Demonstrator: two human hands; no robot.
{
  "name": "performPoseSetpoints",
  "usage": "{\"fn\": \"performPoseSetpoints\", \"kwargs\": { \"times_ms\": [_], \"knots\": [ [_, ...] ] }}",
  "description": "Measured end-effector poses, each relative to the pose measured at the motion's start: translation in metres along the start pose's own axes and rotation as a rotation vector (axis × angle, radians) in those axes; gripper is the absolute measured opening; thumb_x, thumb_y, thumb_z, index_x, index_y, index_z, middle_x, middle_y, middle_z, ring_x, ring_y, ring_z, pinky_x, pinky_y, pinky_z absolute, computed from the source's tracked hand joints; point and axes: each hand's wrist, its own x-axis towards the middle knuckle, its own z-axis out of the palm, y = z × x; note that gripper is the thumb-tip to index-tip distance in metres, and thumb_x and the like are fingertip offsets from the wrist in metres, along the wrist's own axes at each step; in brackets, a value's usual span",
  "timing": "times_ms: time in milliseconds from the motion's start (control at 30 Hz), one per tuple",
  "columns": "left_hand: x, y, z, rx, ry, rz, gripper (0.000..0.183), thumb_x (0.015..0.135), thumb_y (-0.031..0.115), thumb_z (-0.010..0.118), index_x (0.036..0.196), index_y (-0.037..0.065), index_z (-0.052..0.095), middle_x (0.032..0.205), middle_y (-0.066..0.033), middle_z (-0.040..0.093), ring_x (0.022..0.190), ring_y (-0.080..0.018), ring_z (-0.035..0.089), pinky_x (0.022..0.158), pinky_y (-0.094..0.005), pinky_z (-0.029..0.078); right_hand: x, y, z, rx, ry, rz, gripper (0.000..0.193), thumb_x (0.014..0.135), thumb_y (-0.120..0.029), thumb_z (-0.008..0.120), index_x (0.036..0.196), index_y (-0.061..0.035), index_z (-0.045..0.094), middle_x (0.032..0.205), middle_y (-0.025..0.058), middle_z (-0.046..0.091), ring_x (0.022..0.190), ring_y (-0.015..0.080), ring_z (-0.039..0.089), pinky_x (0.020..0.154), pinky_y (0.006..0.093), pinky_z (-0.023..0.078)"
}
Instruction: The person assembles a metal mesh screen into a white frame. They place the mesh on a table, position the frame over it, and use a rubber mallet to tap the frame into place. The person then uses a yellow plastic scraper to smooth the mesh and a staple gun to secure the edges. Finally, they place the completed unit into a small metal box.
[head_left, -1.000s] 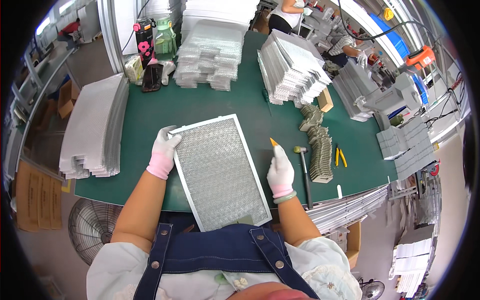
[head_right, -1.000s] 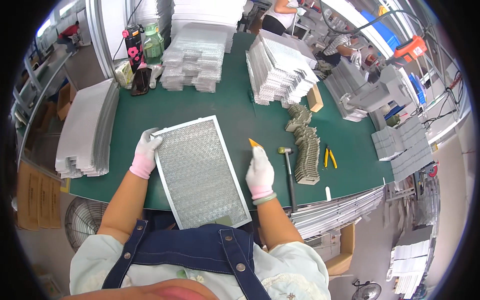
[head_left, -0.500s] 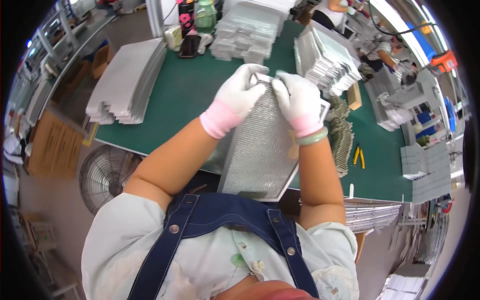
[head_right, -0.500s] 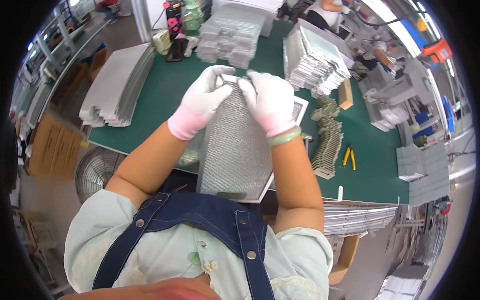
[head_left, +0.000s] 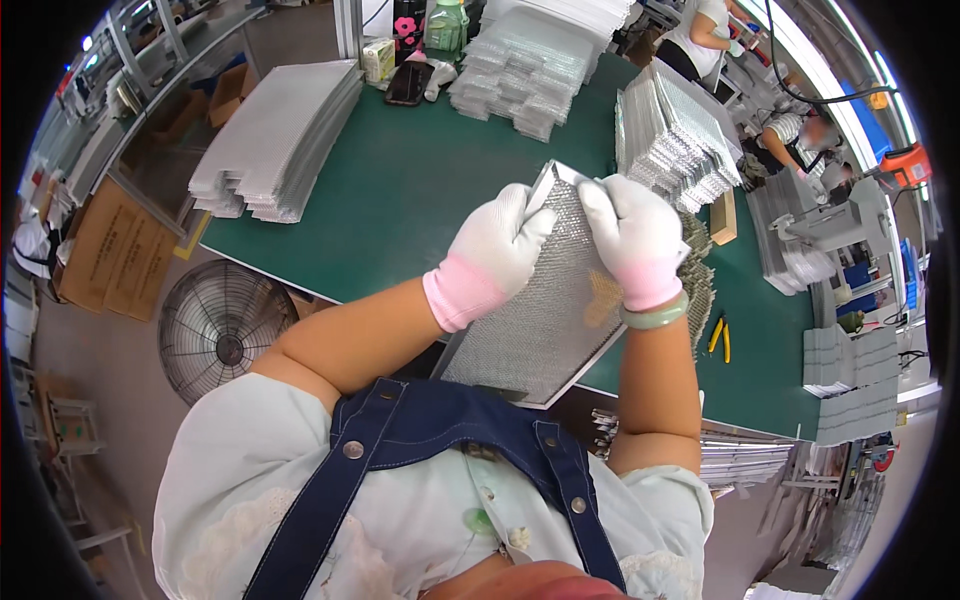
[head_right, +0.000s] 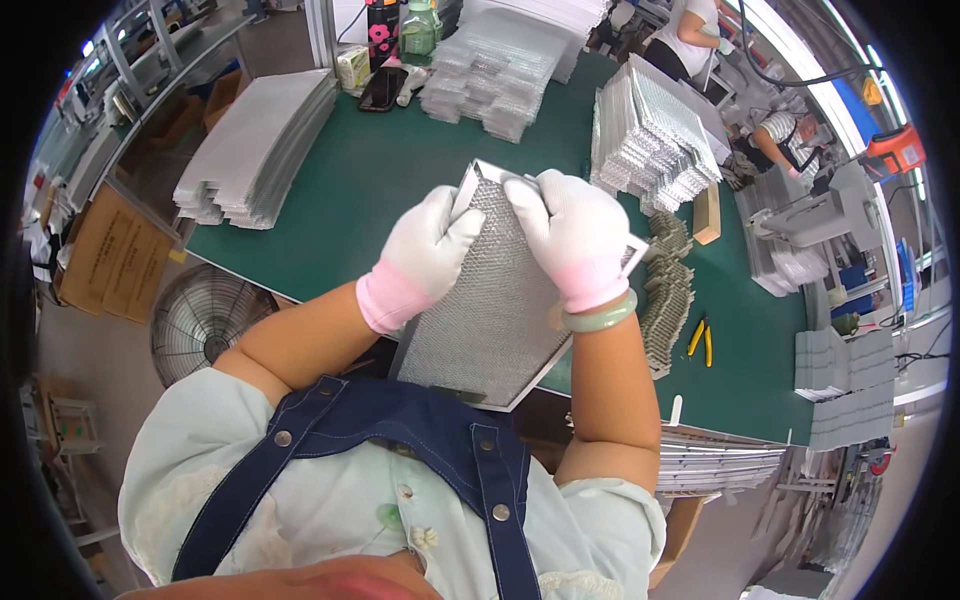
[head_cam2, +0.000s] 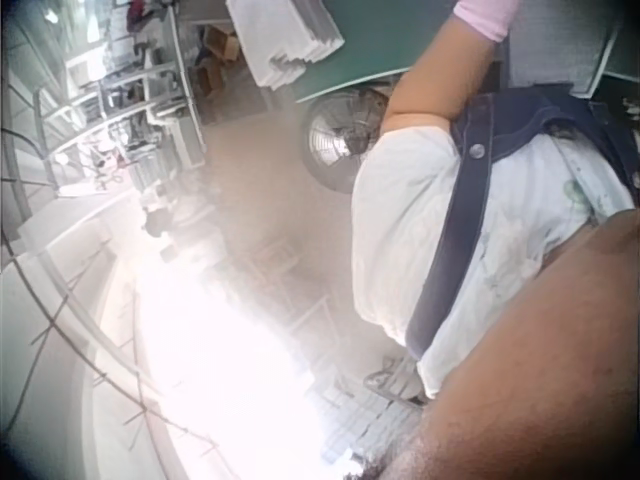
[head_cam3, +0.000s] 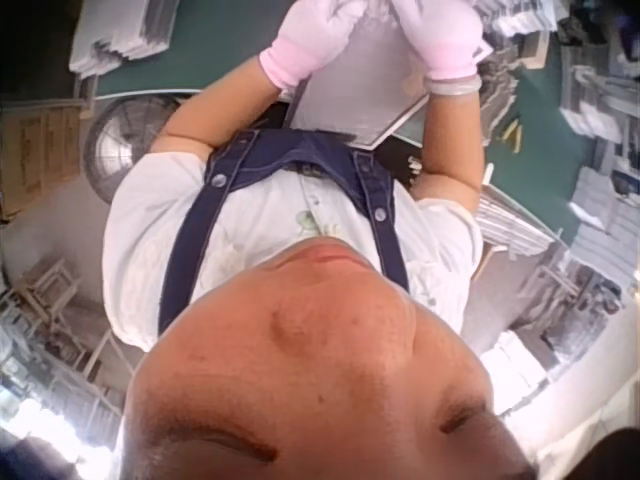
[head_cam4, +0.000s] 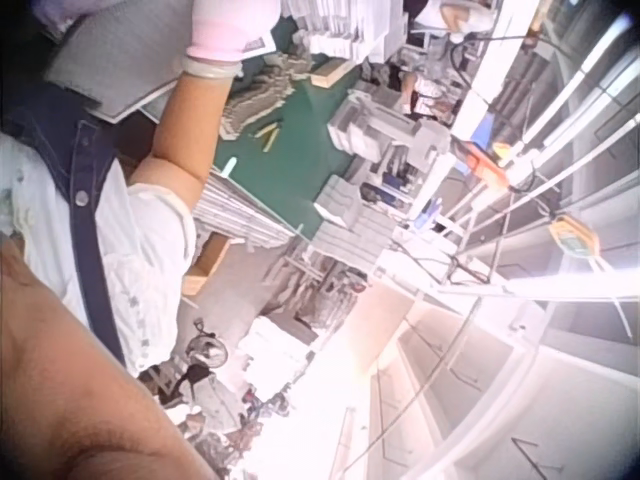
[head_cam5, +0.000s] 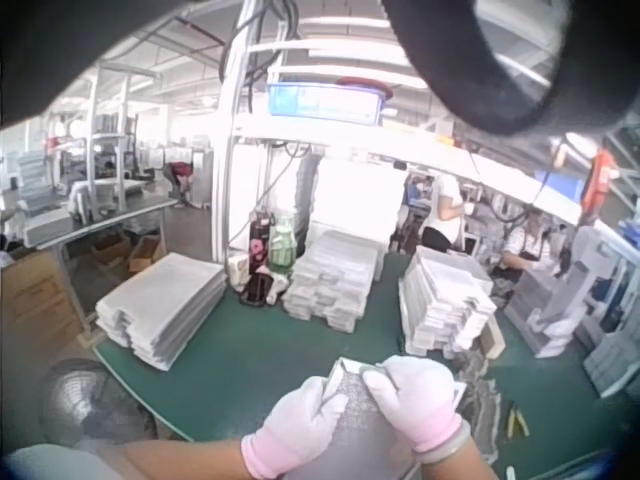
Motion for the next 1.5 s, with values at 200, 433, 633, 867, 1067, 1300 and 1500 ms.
{"fn": "performPoseSetpoints", "kwargs": {
  "times_ms": [200,433,633,867,1067,1300,1500],
  "knots": [
    [0.057,0.095,-0.050,0.243,0.011,0.749,0.029,0.094,0.029,0.063,0.104,0.002,0.060,0.082,-0.0171,0.059,0.073,-0.0348,0.062,0.063,-0.0402,0.047,0.009,-0.028,-0.076,0.406,0.447,0.034,0.027,0.099,-0.026,0.059,0.098,-0.0002,0.066,0.074,0.0041,0.059,0.064,0.0126,0.052,0.062,0.0268,0.044],
    [0.089,0.067,-0.021,0.843,-0.498,0.969,0.033,0.083,0.035,0.068,0.096,0.006,0.061,0.088,-0.0108,0.063,0.092,-0.0299,0.062,0.083,-0.0478,0.046,-0.093,-0.015,0.033,0.572,0.435,0.381,0.024,0.098,-0.007,0.050,0.117,0.0007,0.060,0.114,0.0131,0.065,0.104,0.0223,0.062,0.092,0.0335,0.047],
    [0.011,-0.023,0.029,0.383,-0.162,0.708,0.064,0.056,0.054,0.081,0.089,0.004,0.058,0.104,-0.0158,0.056,0.116,-0.0420,0.052,0.109,-0.0657,0.024,-0.154,-0.018,0.106,0.364,0.243,0.386,0.041,0.082,-0.001,0.065,0.123,-0.0008,0.060,0.107,0.0151,0.065,0.095,0.0308,0.064,0.088,0.0369,0.050],
    [0.025,-0.023,0.042,0.243,-0.100,0.763,0.035,0.060,0.029,0.075,0.076,0.009,0.051,0.079,-0.0096,0.050,0.079,-0.0317,0.052,0.108,-0.0604,0.029,-0.147,0.022,0.054,0.307,0.008,0.156,0.054,0.094,-0.037,0.060,0.129,0.0035,0.056,0.124,0.0206,0.062,0.112,0.0365,0.062,0.097,0.0426,0.047],
    [0.034,-0.006,0.039,0.116,-0.185,0.843,0.035,0.057,0.024,0.075,0.077,0.010,0.050,0.076,-0.0082,0.049,0.074,-0.0309,0.050,0.105,-0.0594,0.033,-0.181,0.068,0.044,-0.622,-0.489,1.031,0.048,0.088,-0.029,0.066,0.126,-0.0021,0.055,0.113,0.0203,0.065,0.096,0.0357,0.066,0.084,0.0470,0.052],
    [0.029,-0.014,0.045,0.118,-0.321,0.808,0.036,0.056,0.026,0.079,0.074,0.010,0.051,0.076,-0.0077,0.050,0.078,-0.0312,0.053,0.103,-0.0587,0.034,-0.234,0.122,0.045,0.170,-0.186,1.068,0.034,0.090,-0.014,0.058,0.119,0.0017,0.053,0.084,0.0130,0.067,0.079,0.0226,0.068,0.070,0.0371,0.055],
    [0.021,-0.013,0.034,0.262,-0.244,0.771,0.046,0.055,0.036,0.083,0.077,0.011,0.052,0.093,-0.0086,0.057,0.107,-0.0359,0.054,0.100,-0.0605,0.033,-0.206,0.017,0.013,0.910,-0.072,0.860,0.005,0.093,0.001,0.054,0.097,0.0021,0.054,0.087,0.0127,0.068,0.075,0.0150,0.068,0.067,0.0263,0.053]
  ]
}}
